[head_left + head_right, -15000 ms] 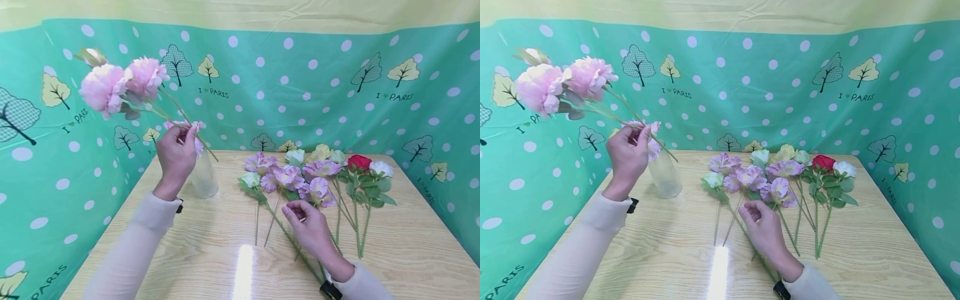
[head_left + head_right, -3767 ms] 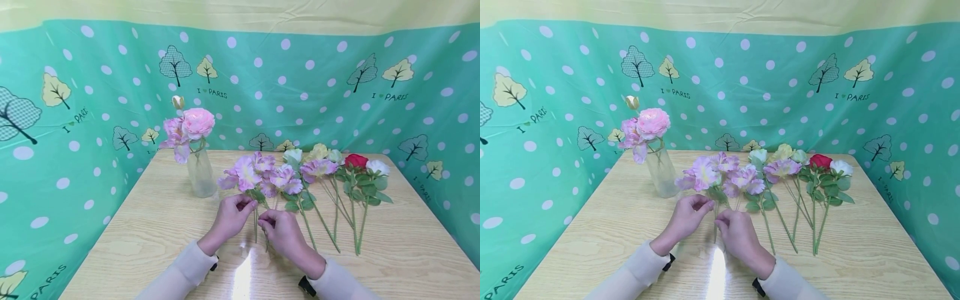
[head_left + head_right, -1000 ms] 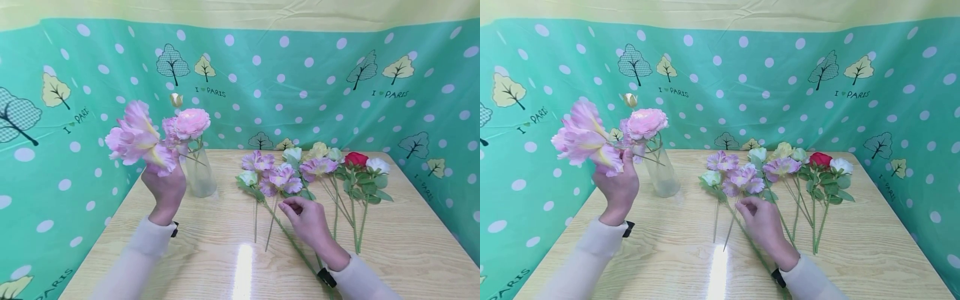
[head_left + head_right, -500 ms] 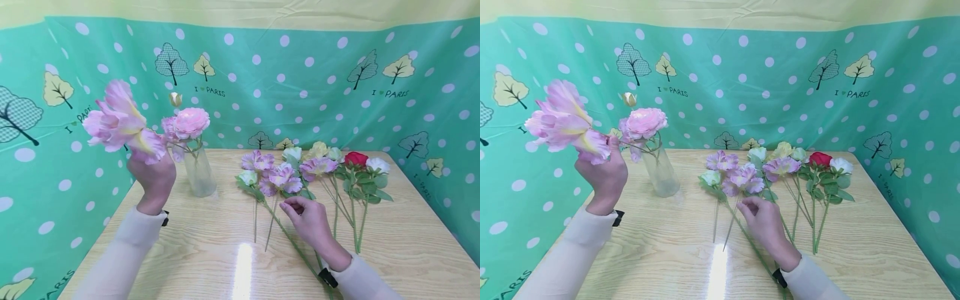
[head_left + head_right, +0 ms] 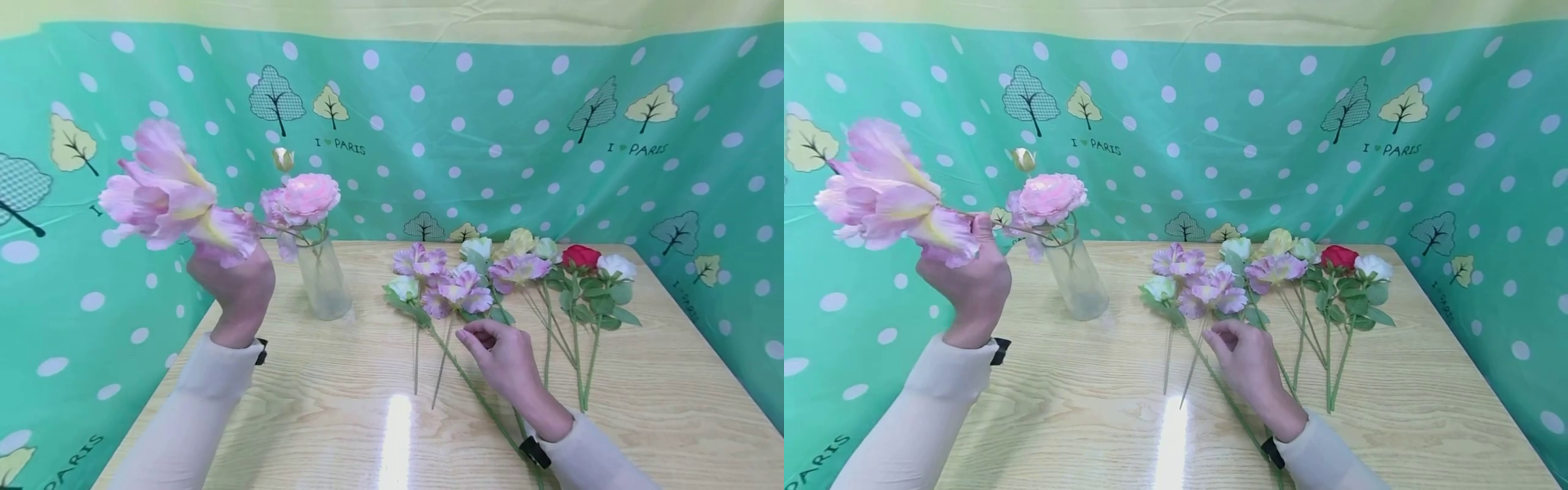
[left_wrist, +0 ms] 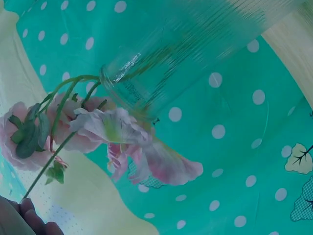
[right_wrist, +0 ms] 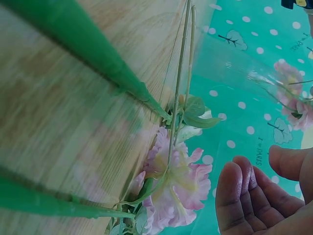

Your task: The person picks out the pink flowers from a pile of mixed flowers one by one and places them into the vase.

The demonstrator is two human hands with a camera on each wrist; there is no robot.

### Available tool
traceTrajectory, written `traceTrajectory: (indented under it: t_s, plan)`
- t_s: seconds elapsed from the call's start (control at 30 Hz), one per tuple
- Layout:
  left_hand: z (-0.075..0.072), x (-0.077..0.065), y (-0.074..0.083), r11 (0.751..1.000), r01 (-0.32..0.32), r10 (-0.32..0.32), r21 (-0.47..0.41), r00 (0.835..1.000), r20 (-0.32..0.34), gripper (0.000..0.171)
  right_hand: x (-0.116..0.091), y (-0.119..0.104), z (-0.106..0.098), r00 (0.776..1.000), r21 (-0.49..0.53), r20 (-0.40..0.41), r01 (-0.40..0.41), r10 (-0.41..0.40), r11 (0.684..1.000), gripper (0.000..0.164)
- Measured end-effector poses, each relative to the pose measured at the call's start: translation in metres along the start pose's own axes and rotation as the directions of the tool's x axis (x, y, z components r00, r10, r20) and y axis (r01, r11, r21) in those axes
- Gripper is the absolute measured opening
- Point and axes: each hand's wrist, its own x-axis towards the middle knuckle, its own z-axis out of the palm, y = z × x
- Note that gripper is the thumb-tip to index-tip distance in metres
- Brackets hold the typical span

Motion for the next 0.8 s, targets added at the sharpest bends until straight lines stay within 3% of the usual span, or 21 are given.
traceTrajectory:
  t_s: [0.07, 0.2, 0.23, 0.27, 0.33, 0.37, 0.4, 0.47, 0.5, 0.57, 0.8]
  plan:
    - [0.000, -0.002, -0.006, 1.000, -0.011, 0.012, -0.022, 1.000, 0.004, 0.010, 0.000, 0.000, 0.000, 1.000, 0.000, -0.001, -0.001, 0.001, 1.000, 0.004]
    - [-0.004, -0.014, -0.025, 0.989, -0.109, 0.099, 0.102, 0.990, 0.096, 0.012, 0.000, -0.001, 0.000, 1.000, 0.000, 0.005, -0.007, 0.007, 1.000, 0.005]
    - [-0.006, -0.017, -0.030, 0.991, -0.104, 0.093, 0.079, 0.987, 0.132, 0.011, 0.000, -0.001, 0.000, 1.000, 0.000, 0.007, -0.007, 0.007, 1.000, 0.005]
    - [-0.006, -0.020, -0.034, 0.998, -0.065, 0.065, -0.007, 0.982, 0.175, 0.012, 0.000, -0.001, 0.000, 1.000, -0.001, 0.008, -0.008, 0.008, 1.000, 0.005]
    - [-0.007, -0.025, -0.042, 0.996, 0.012, 0.013, -0.092, 0.965, 0.262, 0.005, 0.000, -0.001, 0.000, 1.000, -0.001, 0.009, -0.006, 0.006, 1.000, 0.005]
    - [-0.008, -0.027, -0.045, 0.996, 0.034, -0.008, -0.079, 0.952, 0.307, 0.007, 0.000, -0.001, 0.000, 1.000, -0.002, 0.008, -0.007, 0.007, 1.000, 0.005]
    - [-0.008, -0.029, -0.047, 0.999, 0.039, -0.024, -0.038, 0.938, 0.347, 0.012, 0.000, -0.001, 0.000, 1.000, -0.002, 0.007, -0.008, 0.008, 1.000, 0.005]
    - [-0.008, -0.030, -0.051, 0.993, -0.020, -0.030, 0.118, 0.914, 0.404, 0.022, 0.000, -0.001, 0.000, 1.000, 0.000, 0.006, -0.010, 0.010, 1.000, 0.005]
    - [-0.008, -0.031, -0.052, 0.971, -0.083, -0.021, 0.224, 0.905, 0.425, 0.026, -0.001, -0.001, 0.000, 1.000, 0.000, 0.006, -0.011, 0.011, 1.000, 0.005]
    - [-0.007, -0.031, -0.053, 0.936, -0.126, -0.040, 0.327, 0.888, 0.458, 0.026, -0.001, 0.000, 0.001, 1.000, 0.002, 0.008, -0.014, 0.014, 1.000, 0.005]
    - [-0.005, -0.026, -0.055, 0.898, -0.098, -0.169, 0.428, 0.823, 0.543, 0.017, -0.002, 0.001, 0.003, 0.999, -0.006, 0.020, -0.027, 0.027, 1.000, 0.006]
